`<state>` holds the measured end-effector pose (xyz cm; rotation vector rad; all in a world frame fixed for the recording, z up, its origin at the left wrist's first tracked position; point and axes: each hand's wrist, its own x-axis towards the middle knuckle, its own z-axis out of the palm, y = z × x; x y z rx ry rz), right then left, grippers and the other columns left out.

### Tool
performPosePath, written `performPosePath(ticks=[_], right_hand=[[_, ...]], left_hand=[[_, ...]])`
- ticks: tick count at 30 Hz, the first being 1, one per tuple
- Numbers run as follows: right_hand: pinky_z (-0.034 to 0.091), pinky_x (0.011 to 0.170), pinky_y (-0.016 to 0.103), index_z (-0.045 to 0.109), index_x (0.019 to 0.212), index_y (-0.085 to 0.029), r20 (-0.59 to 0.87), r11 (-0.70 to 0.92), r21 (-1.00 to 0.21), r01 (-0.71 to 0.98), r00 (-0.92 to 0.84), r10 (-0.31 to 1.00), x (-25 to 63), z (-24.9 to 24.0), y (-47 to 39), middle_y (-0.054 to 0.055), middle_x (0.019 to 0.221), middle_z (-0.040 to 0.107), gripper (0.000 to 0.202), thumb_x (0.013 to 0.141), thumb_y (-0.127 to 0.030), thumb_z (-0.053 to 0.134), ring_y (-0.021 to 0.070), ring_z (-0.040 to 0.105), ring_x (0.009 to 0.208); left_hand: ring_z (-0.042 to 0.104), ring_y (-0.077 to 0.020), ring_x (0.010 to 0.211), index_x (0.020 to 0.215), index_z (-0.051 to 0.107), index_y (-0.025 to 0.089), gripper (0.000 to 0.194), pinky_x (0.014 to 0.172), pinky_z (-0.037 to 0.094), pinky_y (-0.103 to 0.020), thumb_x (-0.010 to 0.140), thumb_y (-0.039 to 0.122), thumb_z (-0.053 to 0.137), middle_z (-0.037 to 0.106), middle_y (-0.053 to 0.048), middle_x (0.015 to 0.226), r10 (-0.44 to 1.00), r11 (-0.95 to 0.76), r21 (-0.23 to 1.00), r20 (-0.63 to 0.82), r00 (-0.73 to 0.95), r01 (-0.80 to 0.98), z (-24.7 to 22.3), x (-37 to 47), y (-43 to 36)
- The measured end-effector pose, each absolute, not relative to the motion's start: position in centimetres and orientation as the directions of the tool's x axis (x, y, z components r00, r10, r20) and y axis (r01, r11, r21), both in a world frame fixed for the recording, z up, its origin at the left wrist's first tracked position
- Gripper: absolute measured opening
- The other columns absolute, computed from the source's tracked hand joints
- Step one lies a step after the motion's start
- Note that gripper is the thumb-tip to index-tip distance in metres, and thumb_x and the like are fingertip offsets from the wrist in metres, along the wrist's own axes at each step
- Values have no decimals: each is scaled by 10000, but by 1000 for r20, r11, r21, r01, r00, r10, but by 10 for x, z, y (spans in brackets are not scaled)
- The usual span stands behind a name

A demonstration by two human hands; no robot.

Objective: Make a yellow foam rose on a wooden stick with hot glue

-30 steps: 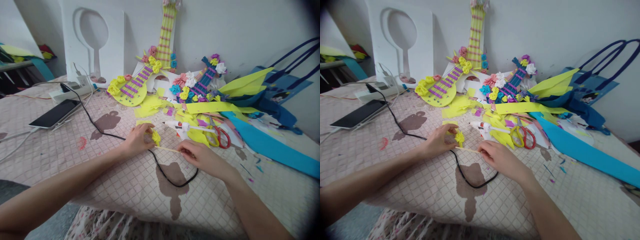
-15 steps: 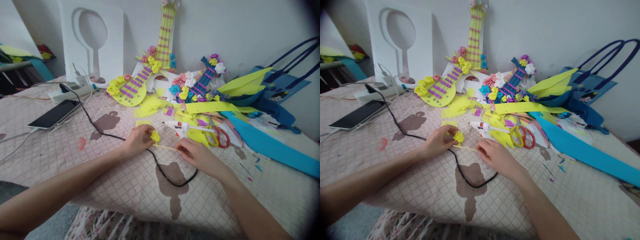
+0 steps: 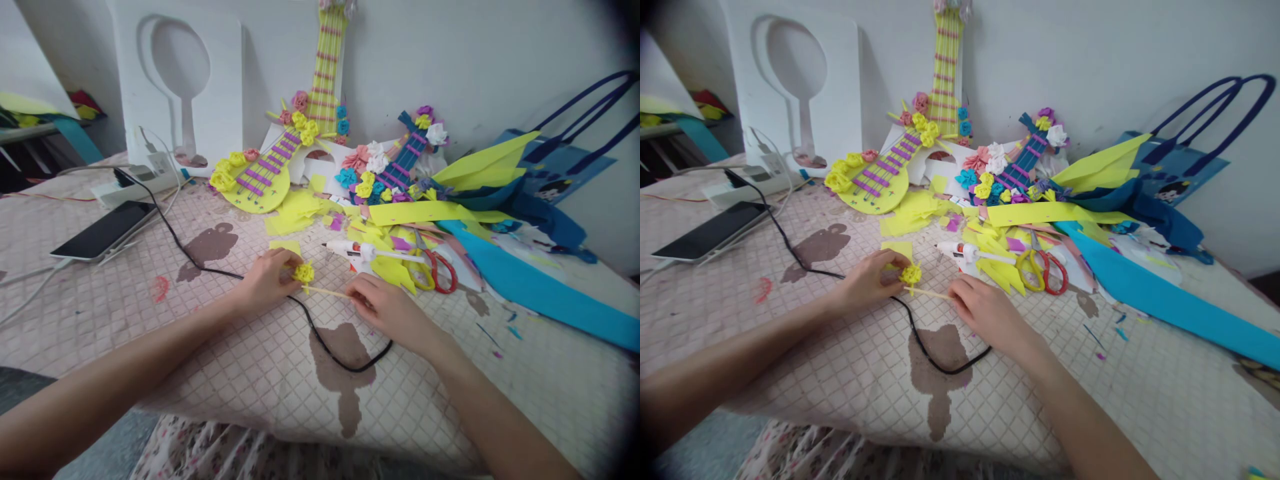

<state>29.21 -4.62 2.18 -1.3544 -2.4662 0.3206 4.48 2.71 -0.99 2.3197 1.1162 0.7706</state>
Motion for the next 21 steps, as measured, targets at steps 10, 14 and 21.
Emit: performPosePath(ticks=[10, 14, 21], right_hand=[[467, 713, 311, 518, 895, -208, 176, 546, -221, 808, -518, 837, 283, 16, -47, 52, 911, 594, 134, 906, -185, 386, 175, 573, 830], [471, 705, 313, 526, 893, -209, 188, 551, -190, 813, -521, 833, 280, 16, -47, 54, 906, 594, 140, 903, -173, 390, 182, 579, 833], [479, 705, 313, 519, 899, -206, 170, 540, -150, 828, -516, 839, 279, 12, -47, 58, 924, 586, 139, 915, -184, 383, 183, 579, 843]], left_hand=[[605, -210, 921, 984, 557, 179, 318, 824, 499, -363, 671, 184, 612, 626, -64, 994, 816, -551, 627, 266, 513, 551, -9, 44, 27], [606, -212, 937, 995, 558, 183, 327, 804, 510, -349, 671, 177, 597, 626, -62, 1005, 819, -541, 638, 251, 516, 548, -7, 43, 26], [615, -214, 923, 990, 556, 164, 331, 825, 503, -365, 662, 159, 598, 634, -76, 990, 812, -551, 625, 248, 528, 554, -4, 43, 25]])
